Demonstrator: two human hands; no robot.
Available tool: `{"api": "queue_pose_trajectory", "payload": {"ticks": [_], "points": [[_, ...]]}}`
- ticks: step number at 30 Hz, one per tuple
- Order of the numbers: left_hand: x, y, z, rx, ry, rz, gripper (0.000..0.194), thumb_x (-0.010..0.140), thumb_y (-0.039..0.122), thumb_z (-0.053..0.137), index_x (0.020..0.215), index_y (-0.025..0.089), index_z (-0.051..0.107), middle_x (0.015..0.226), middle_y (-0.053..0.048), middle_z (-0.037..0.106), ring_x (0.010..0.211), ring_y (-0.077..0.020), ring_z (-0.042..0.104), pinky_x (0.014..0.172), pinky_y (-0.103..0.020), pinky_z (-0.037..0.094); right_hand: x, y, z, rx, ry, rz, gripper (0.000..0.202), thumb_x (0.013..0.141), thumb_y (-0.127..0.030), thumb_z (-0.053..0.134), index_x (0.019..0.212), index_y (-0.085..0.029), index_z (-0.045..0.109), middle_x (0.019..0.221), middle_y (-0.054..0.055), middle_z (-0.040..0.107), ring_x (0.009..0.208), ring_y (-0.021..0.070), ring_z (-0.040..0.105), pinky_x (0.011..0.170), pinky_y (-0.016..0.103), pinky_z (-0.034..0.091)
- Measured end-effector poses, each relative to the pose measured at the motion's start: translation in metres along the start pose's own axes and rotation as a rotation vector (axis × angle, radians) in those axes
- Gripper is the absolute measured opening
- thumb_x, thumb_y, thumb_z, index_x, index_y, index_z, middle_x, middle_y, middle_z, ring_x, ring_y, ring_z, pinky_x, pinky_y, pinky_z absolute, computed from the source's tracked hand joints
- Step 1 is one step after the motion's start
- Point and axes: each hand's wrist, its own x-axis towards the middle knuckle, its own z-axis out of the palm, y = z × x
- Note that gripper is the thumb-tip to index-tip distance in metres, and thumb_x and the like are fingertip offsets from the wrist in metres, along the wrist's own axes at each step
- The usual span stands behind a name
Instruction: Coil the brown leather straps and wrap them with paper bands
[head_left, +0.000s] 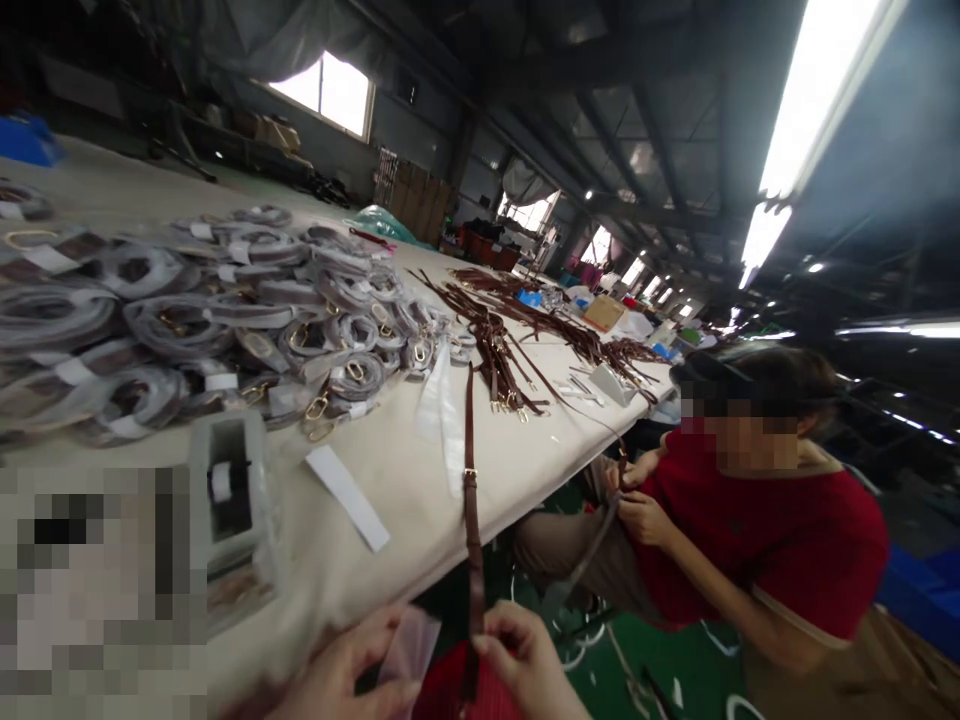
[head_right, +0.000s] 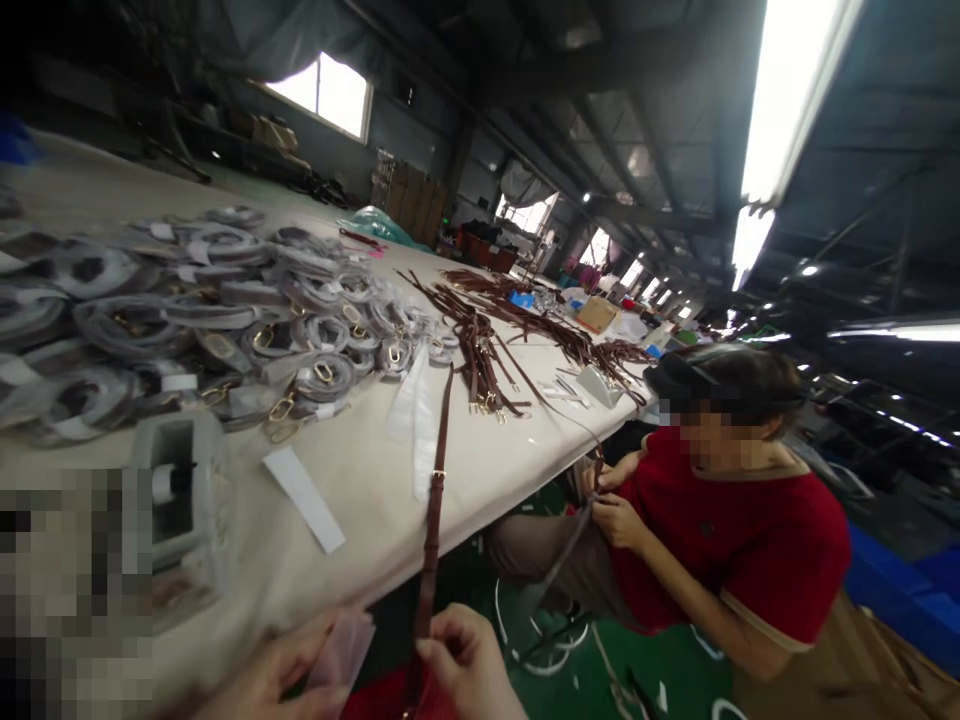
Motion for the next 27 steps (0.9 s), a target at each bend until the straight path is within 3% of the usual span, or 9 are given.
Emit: {"api": "queue_pose_trajectory", "payload": {"ticks": [4,7,9,12,15,18,20,24,27], "points": [[0.001,-0.003,0.020,-0.490,-0.161,-0.143,0.056,0.062,0.067,0.078,0.085,0.017,0.070,0.083,-0.006,0.072,0.087,-0.0254,0.067,0.080,-0.035,0.053,-0.037,0.007,0.062,-0.036,-0.157,0.000,0.024,0.077,-0.039,0.073,0.067,-0.018,0.069,0.070,0.001,0.061,0.066,0.0150,0.055,0.063,0.025,0.044],[-0.007,-0.006,0.022,-0.600,-0.107,-0.239,0.052,0.065,0.060,0.079,0.087,0.015,0.067,0.078,-0.004,0.070,0.077,-0.0206,0.066,0.072,-0.031,0.051,-0.040,0.002,0.072,-0.008,-0.362,0.017,0.019,0.082,-0.035,0.068,0.075,-0.018,0.074,0.078,0.004,0.068,0.076,0.0186,0.061,0.071,0.027,0.047],[-0.014,-0.005,0.018,-0.451,-0.060,-0.182,0.043,0.070,0.056,0.074,0.078,0.016,0.063,0.072,0.000,0.065,0.070,-0.0177,0.061,0.067,-0.028,0.048,-0.032,-0.002,0.065,0.070,-0.383,0.111,0.020,0.078,-0.037,0.071,0.082,-0.017,0.076,0.077,0.004,0.068,0.073,0.0179,0.061,0.067,0.026,0.047],[-0.029,0.005,0.011,0.012,-0.041,-0.008,0.024,0.078,0.040,0.065,0.068,0.018,0.060,0.076,0.000,0.062,0.075,-0.0177,0.057,0.072,-0.028,0.044,-0.014,-0.008,0.057,0.293,-0.253,0.302,0.037,0.074,-0.046,0.073,0.095,-0.016,0.075,0.069,0.001,0.065,0.054,0.0115,0.051,0.053,0.022,0.040],[-0.044,0.020,0.010,0.298,-0.053,0.036,0.018,0.078,0.027,0.061,0.063,0.019,0.054,0.080,0.000,0.062,0.080,-0.0181,0.057,0.076,-0.028,0.041,-0.001,-0.019,0.070,0.472,-0.315,0.393,0.043,0.066,-0.048,0.081,0.092,-0.014,0.075,0.067,0.001,0.064,0.050,0.0086,0.047,0.052,0.021,0.037],[-0.055,0.026,0.015,0.308,-0.025,0.012,0.018,0.078,0.024,0.060,0.063,0.020,0.052,0.081,0.000,0.063,0.081,-0.0183,0.057,0.075,-0.027,0.041,0.001,-0.028,0.095,0.554,-0.428,0.406,0.039,0.054,-0.039,0.091,0.075,-0.011,0.073,0.066,0.002,0.065,0.052,0.0083,0.050,0.054,0.021,0.038],[-0.059,0.024,0.018,0.305,0.020,-0.004,0.018,0.080,0.026,0.059,0.064,0.020,0.054,0.082,-0.001,0.064,0.080,-0.0188,0.057,0.074,-0.027,0.041,0.003,-0.030,0.104,0.617,-0.403,0.403,0.038,0.054,-0.038,0.092,0.069,-0.011,0.069,0.060,0.000,0.061,0.047,0.0063,0.045,0.049,0.020,0.034],[-0.061,0.016,0.021,0.363,0.030,-0.020,0.023,0.079,0.031,0.060,0.061,0.020,0.051,0.074,-0.001,0.060,0.074,-0.0186,0.055,0.070,-0.027,0.040,0.023,-0.028,0.092,0.692,-0.232,0.399,0.041,0.059,-0.041,0.089,0.066,-0.015,0.060,0.041,-0.011,0.037,0.036,0.0014,0.018,0.037,0.017,0.015],[-0.064,0.006,0.024,0.363,0.039,-0.004,0.024,0.076,0.031,0.064,0.058,0.021,0.050,0.070,0.001,0.057,0.071,-0.0177,0.054,0.068,-0.027,0.041,0.035,-0.027,0.075,0.702,-0.190,0.371,0.043,0.060,-0.042,0.088,0.067,-0.017,0.055,0.040,-0.014,0.028,0.037,0.0010,0.010,0.035,0.015,0.009]]}}
